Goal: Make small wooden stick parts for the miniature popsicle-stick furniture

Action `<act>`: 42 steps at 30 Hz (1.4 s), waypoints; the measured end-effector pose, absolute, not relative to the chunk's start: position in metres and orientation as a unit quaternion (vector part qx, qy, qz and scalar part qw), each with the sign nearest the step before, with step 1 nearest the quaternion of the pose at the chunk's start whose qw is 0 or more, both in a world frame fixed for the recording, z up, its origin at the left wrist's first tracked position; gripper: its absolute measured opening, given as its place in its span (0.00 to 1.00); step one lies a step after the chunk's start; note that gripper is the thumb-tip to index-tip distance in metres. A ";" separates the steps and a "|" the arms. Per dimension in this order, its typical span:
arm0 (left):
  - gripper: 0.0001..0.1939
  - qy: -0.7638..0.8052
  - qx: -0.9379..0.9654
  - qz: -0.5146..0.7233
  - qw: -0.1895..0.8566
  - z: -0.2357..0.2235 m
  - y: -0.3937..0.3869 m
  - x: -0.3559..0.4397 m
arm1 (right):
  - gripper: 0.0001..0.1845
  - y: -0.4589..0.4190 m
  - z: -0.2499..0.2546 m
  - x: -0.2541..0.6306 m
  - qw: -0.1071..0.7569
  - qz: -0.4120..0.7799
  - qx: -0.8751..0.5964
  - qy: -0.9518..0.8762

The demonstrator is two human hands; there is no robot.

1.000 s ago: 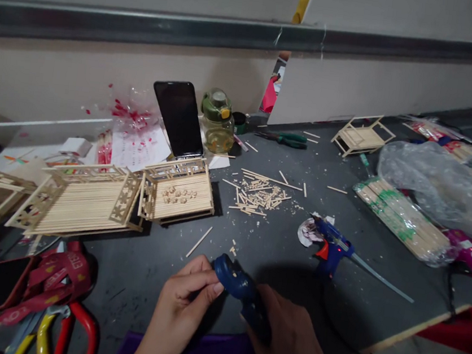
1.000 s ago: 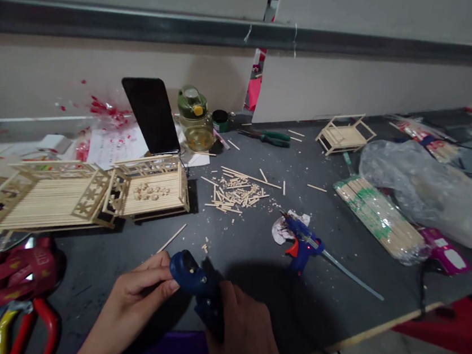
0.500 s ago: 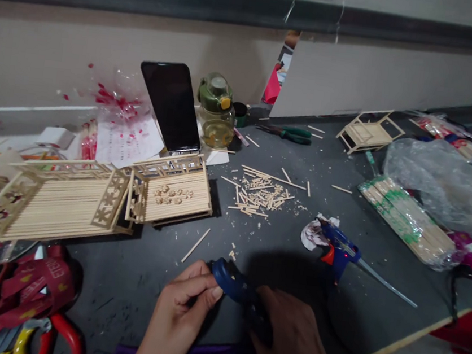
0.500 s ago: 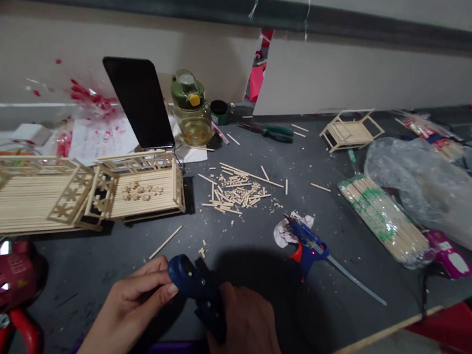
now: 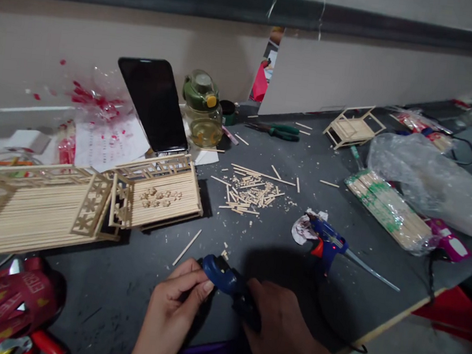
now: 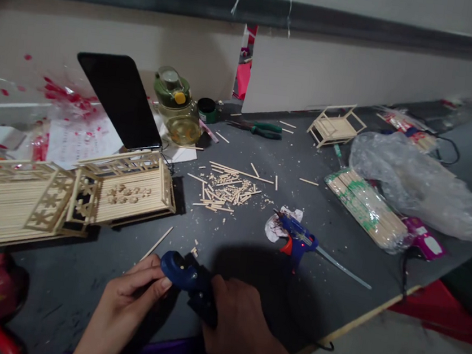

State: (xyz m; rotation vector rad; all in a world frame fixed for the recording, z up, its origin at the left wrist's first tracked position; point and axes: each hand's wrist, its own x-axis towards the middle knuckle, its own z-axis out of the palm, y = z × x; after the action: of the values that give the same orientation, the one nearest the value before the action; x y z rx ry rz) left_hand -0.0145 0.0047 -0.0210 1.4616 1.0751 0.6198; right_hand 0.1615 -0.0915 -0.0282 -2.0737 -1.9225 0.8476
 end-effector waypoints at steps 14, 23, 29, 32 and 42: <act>0.11 0.446 0.612 0.289 0.585 -0.028 0.004 -0.015 | 0.13 -0.092 -0.031 0.159 0.063 0.249 -0.716 -0.649; 0.12 0.440 0.611 0.291 0.590 -0.025 0.001 -0.015 | 0.13 -0.092 -0.029 0.163 0.071 0.231 -0.696 -0.676; 0.09 0.441 0.619 0.305 0.575 -0.022 0.001 -0.013 | 0.10 -0.096 -0.030 0.160 0.064 0.195 -0.707 -0.676; 0.09 0.430 0.630 0.311 0.567 -0.021 0.001 -0.013 | 0.10 -0.101 -0.028 0.155 0.082 0.170 -0.726 -0.661; 0.11 0.455 0.613 0.292 0.577 -0.023 -0.003 -0.015 | 0.11 -0.091 -0.022 0.153 0.066 0.211 -0.732 -0.645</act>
State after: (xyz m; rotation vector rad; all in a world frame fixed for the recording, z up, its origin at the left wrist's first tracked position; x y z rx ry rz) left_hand -0.0153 -0.0027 -0.0235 1.4339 1.0651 0.6830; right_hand 0.1528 -0.0906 -0.0217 -2.2065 -1.9452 0.6370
